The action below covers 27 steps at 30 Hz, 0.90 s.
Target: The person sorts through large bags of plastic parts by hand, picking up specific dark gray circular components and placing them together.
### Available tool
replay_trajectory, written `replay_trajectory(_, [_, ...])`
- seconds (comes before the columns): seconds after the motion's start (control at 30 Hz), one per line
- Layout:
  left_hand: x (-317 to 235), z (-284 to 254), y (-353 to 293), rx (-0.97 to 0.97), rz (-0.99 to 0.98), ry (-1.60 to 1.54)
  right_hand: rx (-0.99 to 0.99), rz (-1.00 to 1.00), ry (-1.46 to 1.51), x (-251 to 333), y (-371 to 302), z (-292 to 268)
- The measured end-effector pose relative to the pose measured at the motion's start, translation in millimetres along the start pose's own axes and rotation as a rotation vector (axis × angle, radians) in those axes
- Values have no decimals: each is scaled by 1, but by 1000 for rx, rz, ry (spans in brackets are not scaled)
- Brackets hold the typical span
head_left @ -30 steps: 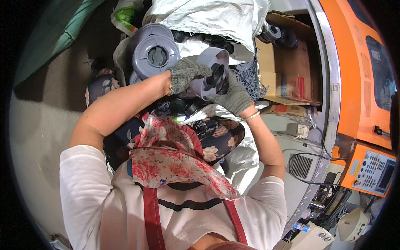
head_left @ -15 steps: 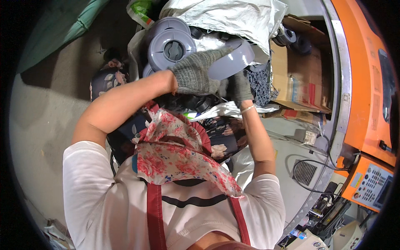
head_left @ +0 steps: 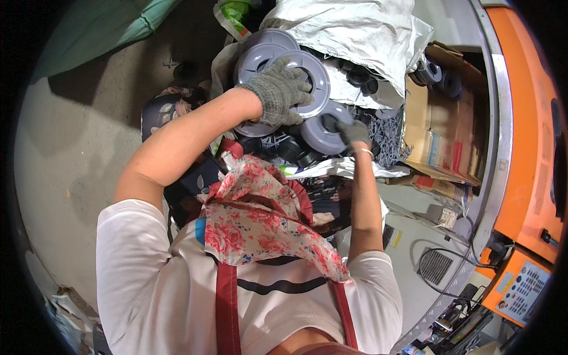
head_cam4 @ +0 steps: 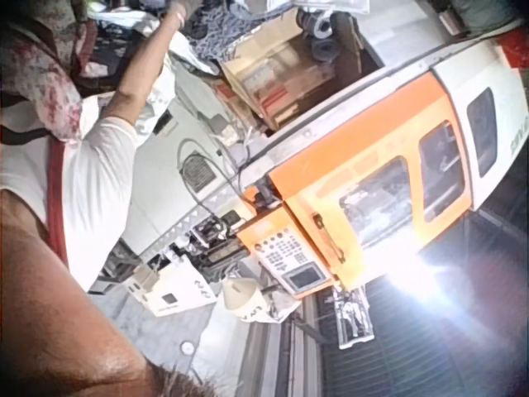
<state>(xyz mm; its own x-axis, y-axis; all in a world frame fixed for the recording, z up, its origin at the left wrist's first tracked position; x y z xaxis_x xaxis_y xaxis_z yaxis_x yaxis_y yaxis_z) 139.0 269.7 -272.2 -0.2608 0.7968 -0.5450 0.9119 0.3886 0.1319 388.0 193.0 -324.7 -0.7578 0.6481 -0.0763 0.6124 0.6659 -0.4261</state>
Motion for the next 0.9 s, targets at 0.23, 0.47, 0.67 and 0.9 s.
replay_trajectory(0.23, [36, -45, 13, -554, -129, -166, 309, -6, 1897, -14, -46, 37])
replay_trajectory(0.47, [221, 24, -4, -557, -826, -1232, 421, 125, 2078, 107, -68, 94])
replay_trajectory(0.67, [174, 16, -14, -580, -722, -1363, 330, 9, 1904, 102, -50, 63])
replay_trajectory(0.9, [108, 31, -26, -630, -665, -1832, 298, -55, 1799, 64, -66, 23])
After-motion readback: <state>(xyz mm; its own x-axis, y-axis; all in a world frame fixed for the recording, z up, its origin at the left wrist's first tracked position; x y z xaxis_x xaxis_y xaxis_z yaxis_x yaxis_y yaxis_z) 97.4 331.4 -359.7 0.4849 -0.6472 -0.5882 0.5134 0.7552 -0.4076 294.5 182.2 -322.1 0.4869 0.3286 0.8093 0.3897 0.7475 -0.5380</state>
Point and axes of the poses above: each hand's wrist, its own y-axis towards the middle knuckle, its own z-axis out of the palm, x = y × z, the point moved 8 cm from there along y, towards the middle knuckle, and after that the axes turned 10 degrees about -y, right-handed, at the moved point
